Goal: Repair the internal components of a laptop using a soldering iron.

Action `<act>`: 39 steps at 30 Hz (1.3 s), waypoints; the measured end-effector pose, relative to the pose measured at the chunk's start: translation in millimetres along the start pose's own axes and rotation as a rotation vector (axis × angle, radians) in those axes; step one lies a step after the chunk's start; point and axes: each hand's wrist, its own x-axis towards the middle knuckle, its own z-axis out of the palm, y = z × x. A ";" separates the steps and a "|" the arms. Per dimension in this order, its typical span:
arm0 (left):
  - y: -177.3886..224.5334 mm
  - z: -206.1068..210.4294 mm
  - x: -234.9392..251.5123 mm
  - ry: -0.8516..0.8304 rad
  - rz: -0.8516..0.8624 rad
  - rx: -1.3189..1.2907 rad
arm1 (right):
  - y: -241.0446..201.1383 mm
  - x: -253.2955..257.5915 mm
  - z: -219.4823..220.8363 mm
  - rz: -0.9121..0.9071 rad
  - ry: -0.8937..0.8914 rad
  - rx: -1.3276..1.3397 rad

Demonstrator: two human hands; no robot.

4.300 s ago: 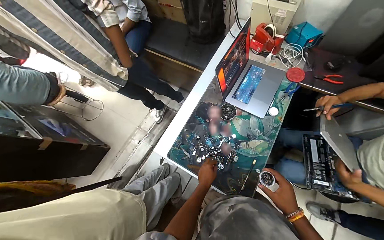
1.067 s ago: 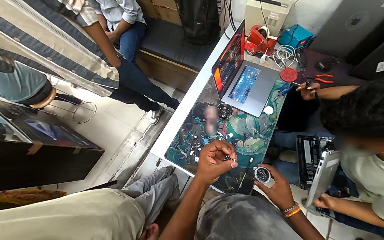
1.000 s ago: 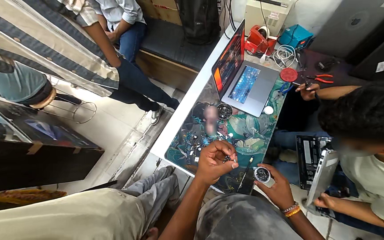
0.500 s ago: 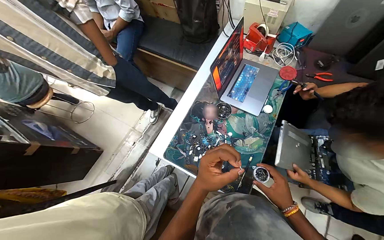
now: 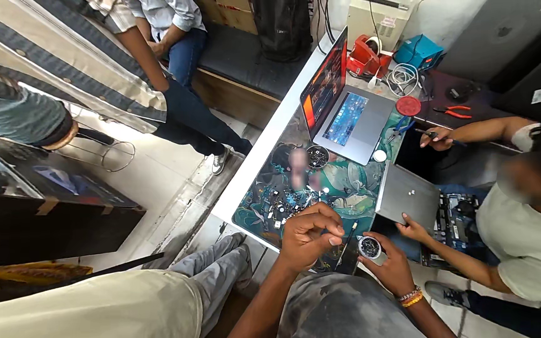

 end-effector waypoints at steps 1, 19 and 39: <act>-1.2 0.7 -0.8 0.006 -0.004 -0.019 | -0.2 -0.2 0.0 0.000 0.000 -0.001; -50.7 -23.7 -47.6 0.458 -0.232 -0.079 | 43.8 -17.7 -23.0 0.171 0.089 0.052; -60.7 -27.0 -31.3 0.442 -0.237 -0.033 | 44.0 -19.5 -22.5 0.236 0.091 0.027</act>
